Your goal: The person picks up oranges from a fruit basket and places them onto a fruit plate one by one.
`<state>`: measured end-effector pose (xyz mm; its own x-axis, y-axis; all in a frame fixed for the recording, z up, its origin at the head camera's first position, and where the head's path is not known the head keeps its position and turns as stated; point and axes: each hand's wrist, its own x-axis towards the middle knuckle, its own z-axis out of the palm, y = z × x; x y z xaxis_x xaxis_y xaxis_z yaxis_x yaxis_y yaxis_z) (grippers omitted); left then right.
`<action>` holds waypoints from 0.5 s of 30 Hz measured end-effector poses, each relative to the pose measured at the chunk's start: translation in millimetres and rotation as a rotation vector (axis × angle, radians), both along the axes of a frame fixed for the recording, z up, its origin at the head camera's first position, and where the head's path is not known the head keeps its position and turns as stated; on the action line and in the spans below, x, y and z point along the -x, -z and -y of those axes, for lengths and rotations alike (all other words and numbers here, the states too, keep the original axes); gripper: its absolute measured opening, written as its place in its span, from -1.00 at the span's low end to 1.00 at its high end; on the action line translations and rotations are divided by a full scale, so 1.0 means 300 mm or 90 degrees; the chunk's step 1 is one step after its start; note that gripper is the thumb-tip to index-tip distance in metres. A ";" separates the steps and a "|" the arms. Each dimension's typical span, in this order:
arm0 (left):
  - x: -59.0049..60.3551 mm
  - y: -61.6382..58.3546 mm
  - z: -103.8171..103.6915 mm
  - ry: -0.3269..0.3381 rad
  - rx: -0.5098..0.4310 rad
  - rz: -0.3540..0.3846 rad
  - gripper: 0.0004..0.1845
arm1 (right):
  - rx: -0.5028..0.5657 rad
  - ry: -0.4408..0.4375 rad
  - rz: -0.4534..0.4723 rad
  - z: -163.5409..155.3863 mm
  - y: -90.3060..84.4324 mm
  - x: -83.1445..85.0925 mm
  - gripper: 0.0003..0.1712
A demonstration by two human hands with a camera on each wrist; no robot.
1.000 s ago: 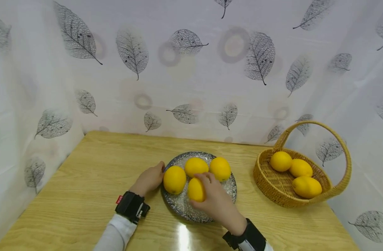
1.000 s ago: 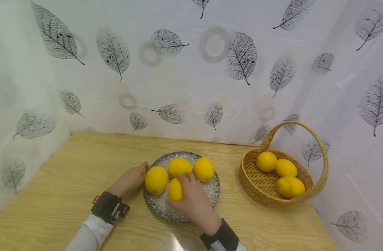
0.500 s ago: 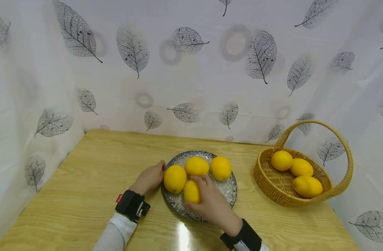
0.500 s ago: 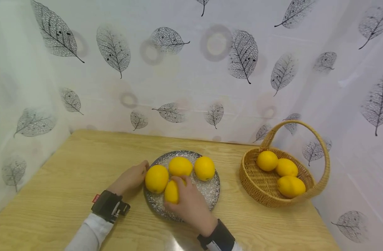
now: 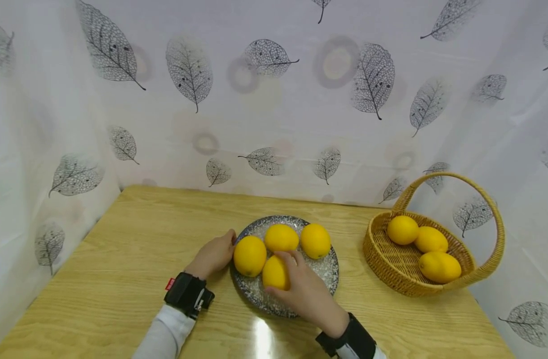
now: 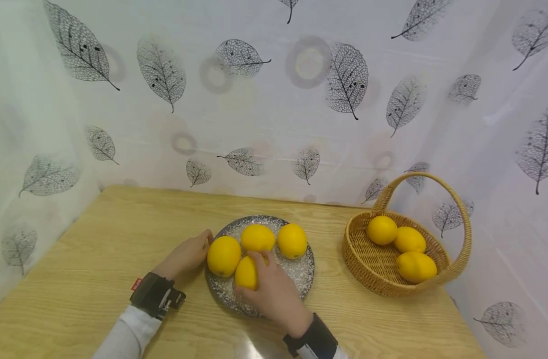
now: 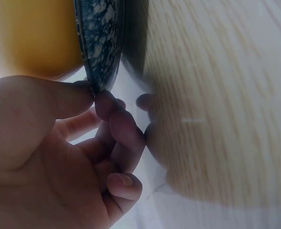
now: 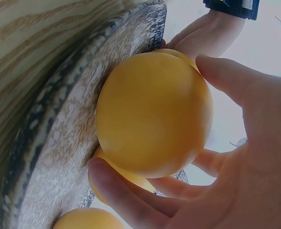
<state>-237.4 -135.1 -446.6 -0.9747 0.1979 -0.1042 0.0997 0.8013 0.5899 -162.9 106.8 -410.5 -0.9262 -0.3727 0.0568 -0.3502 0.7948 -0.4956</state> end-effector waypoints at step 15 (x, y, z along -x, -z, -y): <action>-0.004 -0.008 -0.001 0.001 0.004 -0.002 -0.84 | -0.009 0.001 -0.006 -0.013 0.003 -0.002 -0.10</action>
<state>-236.2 -134.7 -444.2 -0.9745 0.1995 -0.1024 0.1033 0.8047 0.5846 -162.4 110.6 -411.4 -0.9260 -0.3725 0.0604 -0.3541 0.8024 -0.4805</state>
